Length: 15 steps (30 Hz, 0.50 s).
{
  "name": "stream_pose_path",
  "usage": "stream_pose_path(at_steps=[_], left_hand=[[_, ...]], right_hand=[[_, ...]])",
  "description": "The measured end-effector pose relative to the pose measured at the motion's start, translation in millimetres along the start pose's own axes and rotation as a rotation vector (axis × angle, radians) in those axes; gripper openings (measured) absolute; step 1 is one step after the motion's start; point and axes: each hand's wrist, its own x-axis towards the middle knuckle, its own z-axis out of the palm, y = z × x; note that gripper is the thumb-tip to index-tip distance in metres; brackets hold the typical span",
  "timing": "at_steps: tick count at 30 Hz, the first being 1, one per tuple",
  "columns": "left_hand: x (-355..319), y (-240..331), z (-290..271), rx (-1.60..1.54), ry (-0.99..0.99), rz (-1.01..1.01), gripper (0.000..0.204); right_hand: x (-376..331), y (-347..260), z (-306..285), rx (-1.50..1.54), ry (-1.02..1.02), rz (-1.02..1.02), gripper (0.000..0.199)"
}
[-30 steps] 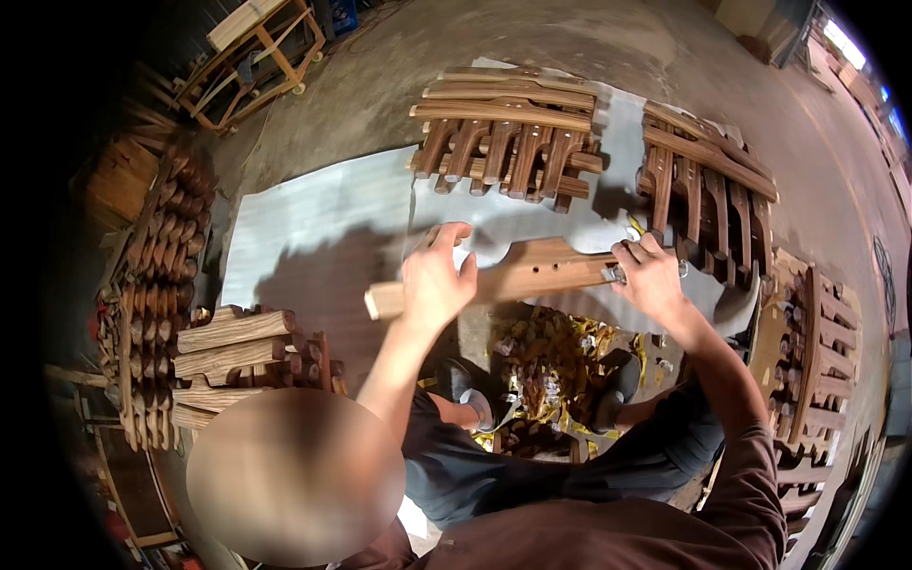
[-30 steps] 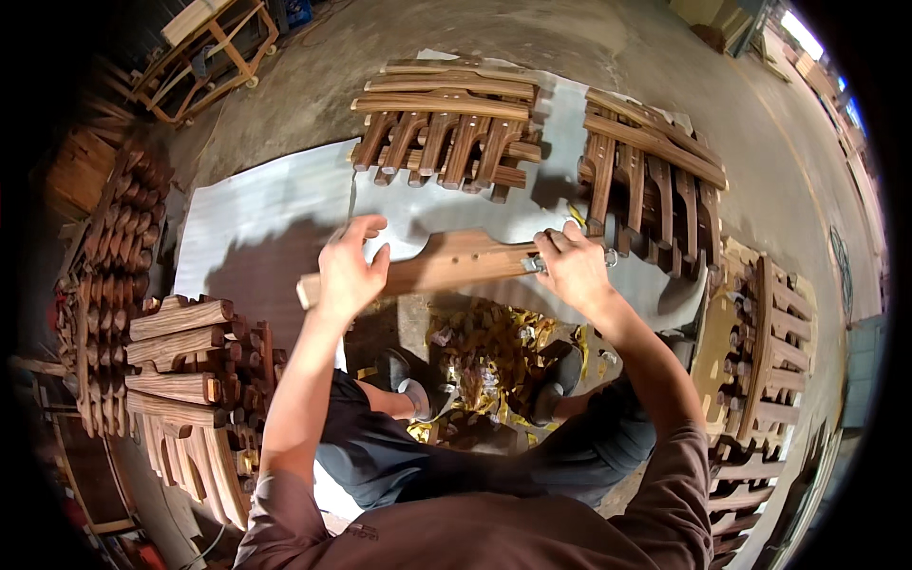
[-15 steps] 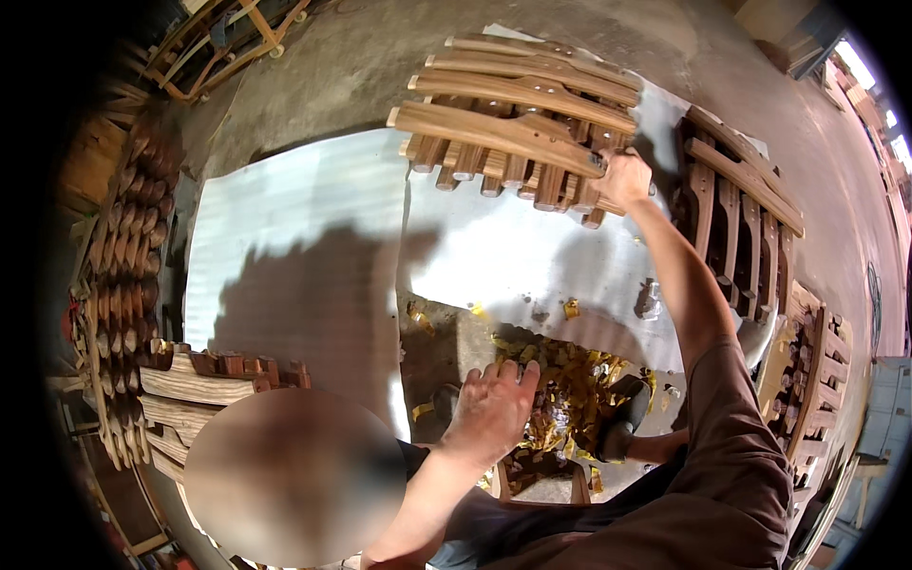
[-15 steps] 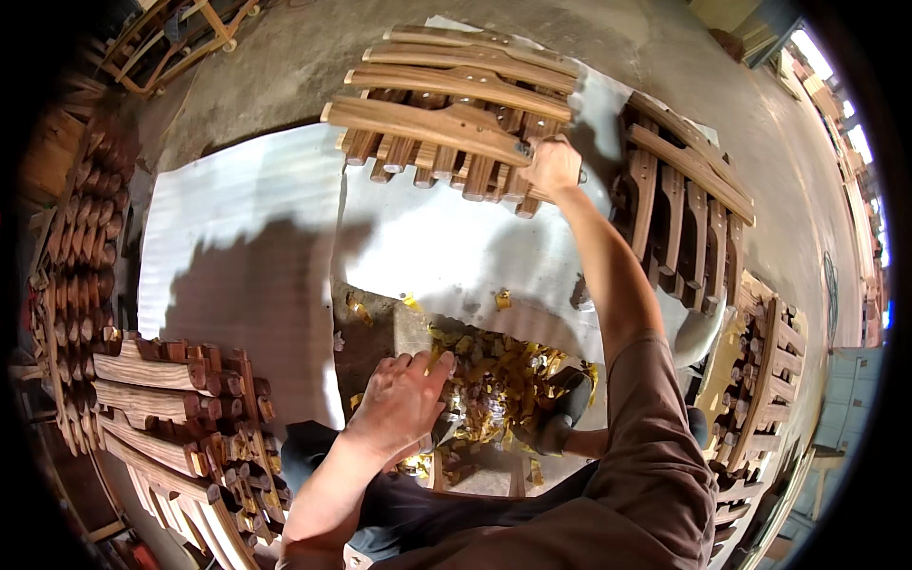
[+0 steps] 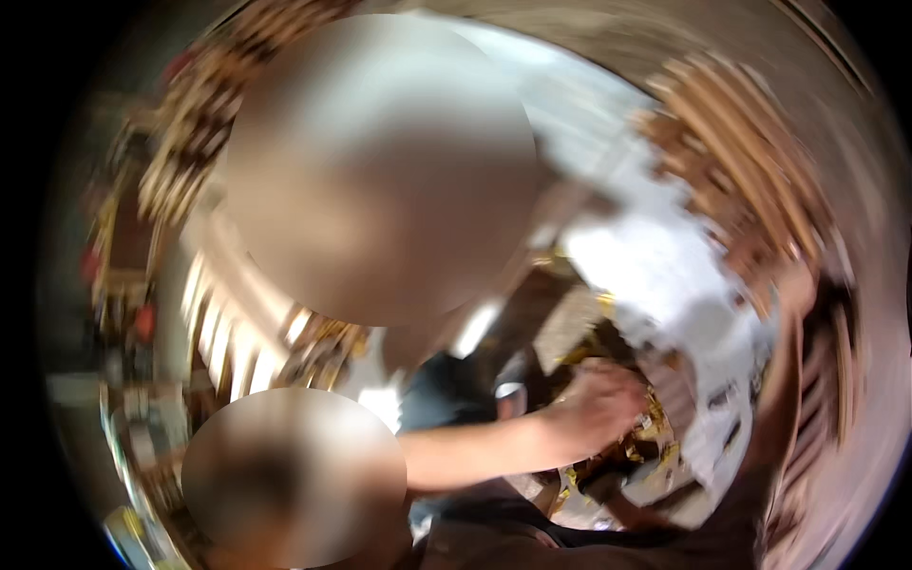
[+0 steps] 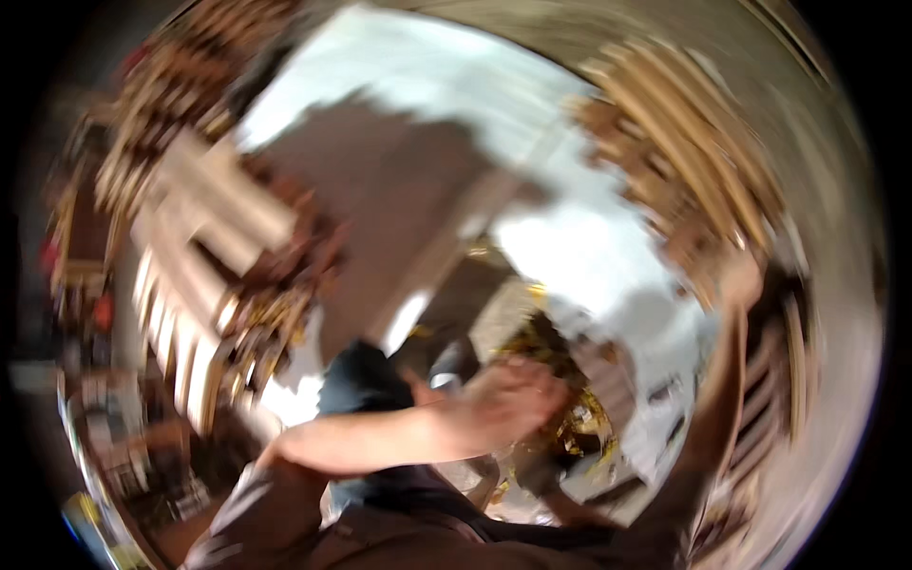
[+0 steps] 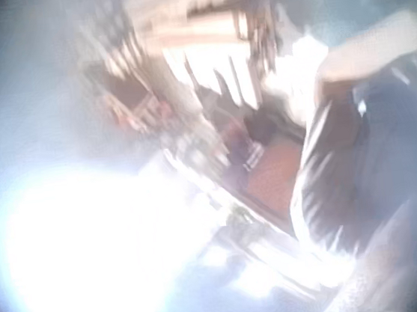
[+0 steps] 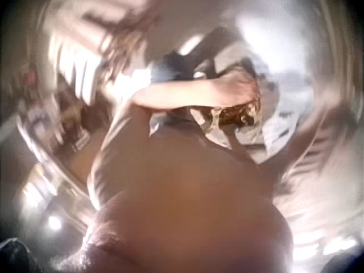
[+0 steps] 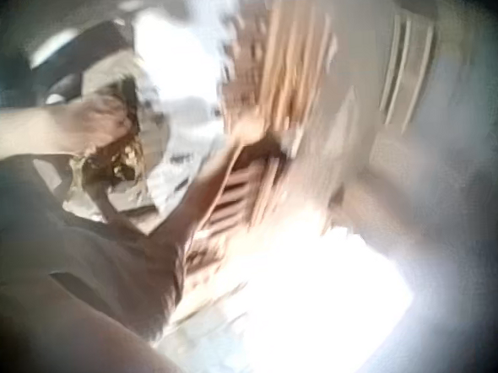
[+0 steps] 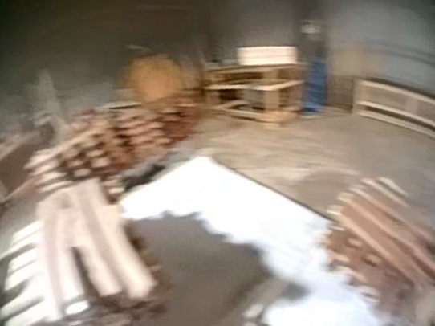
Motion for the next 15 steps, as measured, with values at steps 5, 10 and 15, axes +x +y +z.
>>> stream_pose_path(at_steps=[5,10,15], left_hand=[[-7,-31,-51,-0.269,0.324,-0.168,0.025],[-63,-56,-77,-0.488,0.759,-0.506,0.039],[-178,-101,-124,-0.563,1.084,-0.991,0.039]], right_hand=[[-125,42,41,-0.392,-0.65,0.12,0.033],[-212,-157,-52,0.065,-1.154,0.021,0.029],[-273,-133,-93,0.449,-1.073,-0.028,0.015]])
